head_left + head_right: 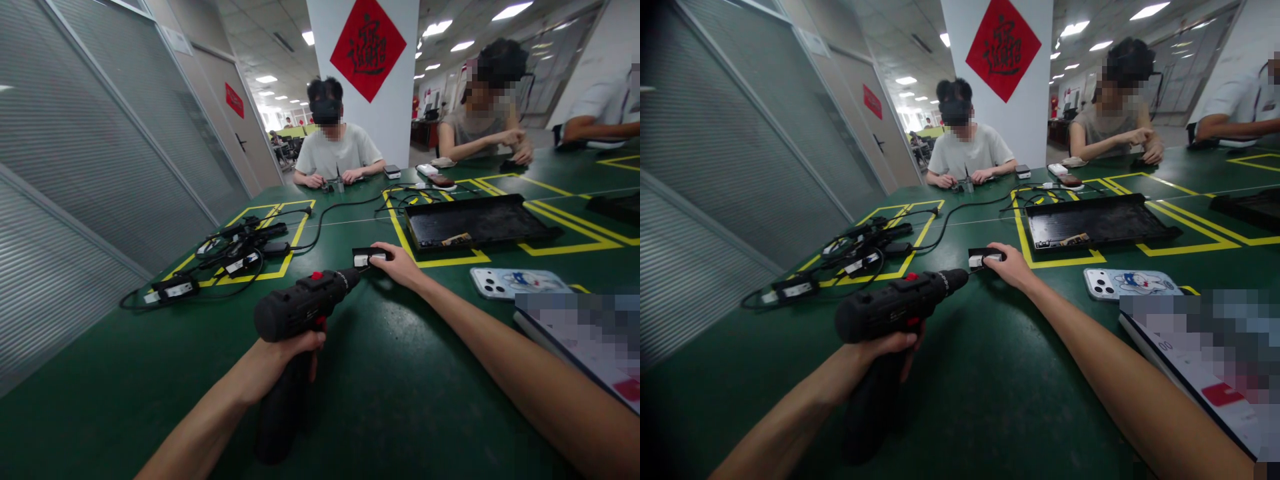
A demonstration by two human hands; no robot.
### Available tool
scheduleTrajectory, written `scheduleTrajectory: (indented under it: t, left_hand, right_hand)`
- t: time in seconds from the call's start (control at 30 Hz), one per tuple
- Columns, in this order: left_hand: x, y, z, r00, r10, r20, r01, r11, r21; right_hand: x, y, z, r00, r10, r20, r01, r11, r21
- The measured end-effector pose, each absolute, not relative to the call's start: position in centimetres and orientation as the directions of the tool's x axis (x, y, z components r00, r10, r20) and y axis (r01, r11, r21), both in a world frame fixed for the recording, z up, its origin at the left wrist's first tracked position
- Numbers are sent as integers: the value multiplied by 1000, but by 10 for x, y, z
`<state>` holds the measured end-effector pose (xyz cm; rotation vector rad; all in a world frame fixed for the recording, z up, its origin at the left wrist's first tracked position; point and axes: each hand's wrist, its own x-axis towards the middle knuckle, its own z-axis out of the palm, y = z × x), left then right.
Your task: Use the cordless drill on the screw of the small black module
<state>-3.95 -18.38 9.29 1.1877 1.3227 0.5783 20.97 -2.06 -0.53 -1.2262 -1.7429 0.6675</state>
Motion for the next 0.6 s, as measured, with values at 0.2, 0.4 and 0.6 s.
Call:
scheduleTrajectory:
  t: [0.2, 0.4, 0.6]
  left_hand:
    - [-40, -184, 89, 265, 880, -394, 242, 335, 911]
    - [-39, -185, 89, 278, 877, -392, 266, 322, 909]
    - [-41, -184, 88, 265, 882, -389, 284, 314, 906]
  right_hand:
    - [210, -19, -7, -135, 928, 348, 434, 371, -821]
    - [210, -21, -5, -141, 922, 360, 433, 384, -815]
    - [211, -21, -5, -154, 916, 370, 443, 399, -803]
